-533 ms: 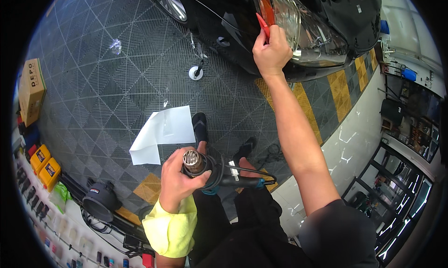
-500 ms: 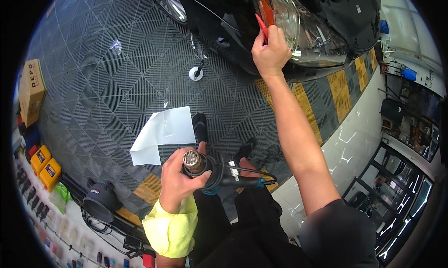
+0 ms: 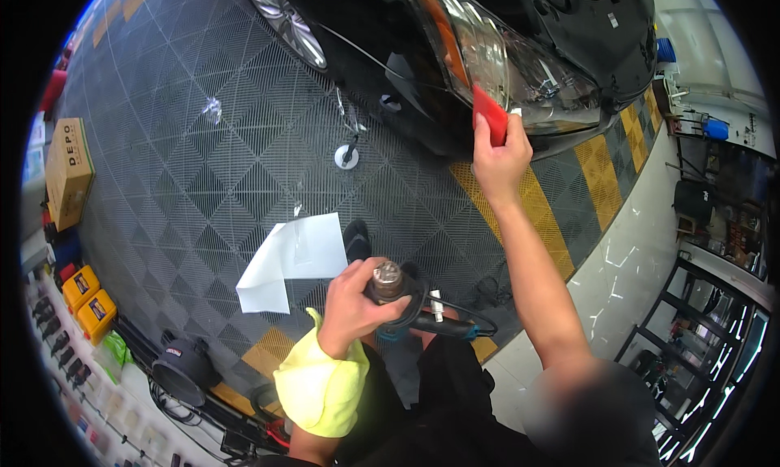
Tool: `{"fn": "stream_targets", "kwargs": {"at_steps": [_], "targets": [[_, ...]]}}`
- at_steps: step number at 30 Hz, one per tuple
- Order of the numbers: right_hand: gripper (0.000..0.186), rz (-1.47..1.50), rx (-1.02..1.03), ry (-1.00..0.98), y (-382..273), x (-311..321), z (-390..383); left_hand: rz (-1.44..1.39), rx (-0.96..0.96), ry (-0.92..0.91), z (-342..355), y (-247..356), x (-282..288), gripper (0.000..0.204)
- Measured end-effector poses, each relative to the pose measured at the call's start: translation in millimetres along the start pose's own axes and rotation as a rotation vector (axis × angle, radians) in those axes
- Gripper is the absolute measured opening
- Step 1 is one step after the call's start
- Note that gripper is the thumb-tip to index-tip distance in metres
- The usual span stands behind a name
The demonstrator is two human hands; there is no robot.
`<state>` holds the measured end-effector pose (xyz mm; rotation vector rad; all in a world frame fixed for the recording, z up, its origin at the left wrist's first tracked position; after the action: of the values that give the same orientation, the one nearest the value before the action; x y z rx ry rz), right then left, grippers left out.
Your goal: The person applies a clear protective film to the front bumper and headlight of a black car. They use a spray bottle, a red squeegee, and a yellow microfiber cloth to smooth the film and remove bubbles. The person retrieves a heat gun and uses it to warm the film while squeegeeing and wiping the surface.
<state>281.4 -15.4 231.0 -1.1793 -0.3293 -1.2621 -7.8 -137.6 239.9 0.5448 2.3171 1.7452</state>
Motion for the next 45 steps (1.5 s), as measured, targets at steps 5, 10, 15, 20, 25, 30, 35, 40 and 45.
{"fn": "stream_targets", "kwargs": {"at_steps": [5,10,15,20,25,30,35,40,45], "targets": [[0.023,0.130,0.013,-0.205,14.9,16.8,-59.8,-0.084,-0.044,-0.040,52.4,-80.3,-56.7,0.052],[0.024,0.213,-0.023,-0.173,81.4,-4.9,-85.9,-0.219,-0.001,-0.151,111.2,-179.2,-118.8,0.041],[0.020,0.266,0.079,-0.242,115.5,3.6,-115.9,-0.160,-0.108,-0.172,160.9,-210.1,-153.1,0.034],[0.030,0.341,0.665,-0.216,104.4,73.9,-190.4,-0.212,-0.329,-0.057,201.8,-243.3,-172.2,0.030],[0.024,0.522,0.789,-0.045,78.2,93.9,-212.3,-0.301,-0.374,0.010,199.3,-245.2,-180.1,0.029],[0.023,0.448,0.619,0.082,89.7,56.7,-139.2,-0.293,-0.307,0.086,190.2,-245.5,-173.8,0.031],[0.023,0.353,0.592,0.399,46.2,-17.9,-6.3,-0.140,-0.310,0.106,180.4,-246.4,-164.1,0.039],[0.027,0.062,0.555,0.326,-8.9,-45.4,38.5,0.032,-0.414,0.157,179.2,-242.7,-154.3,0.047],[0.021,-0.369,0.691,0.403,-22.5,-74.6,41.3,0.006,-0.439,0.163,185.6,-241.4,-150.7,0.042]]}}
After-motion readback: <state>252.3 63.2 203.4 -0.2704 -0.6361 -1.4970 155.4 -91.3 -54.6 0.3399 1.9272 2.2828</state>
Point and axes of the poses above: each hand's wrist, its own z-axis towards the middle knuckle, its own x-axis out of the back of the hand, y = z × x, the point moved 3 cm from there along z, towards the middle knuckle, and after that the axes turned 11 degrees about -z, right-handed, at the moved point
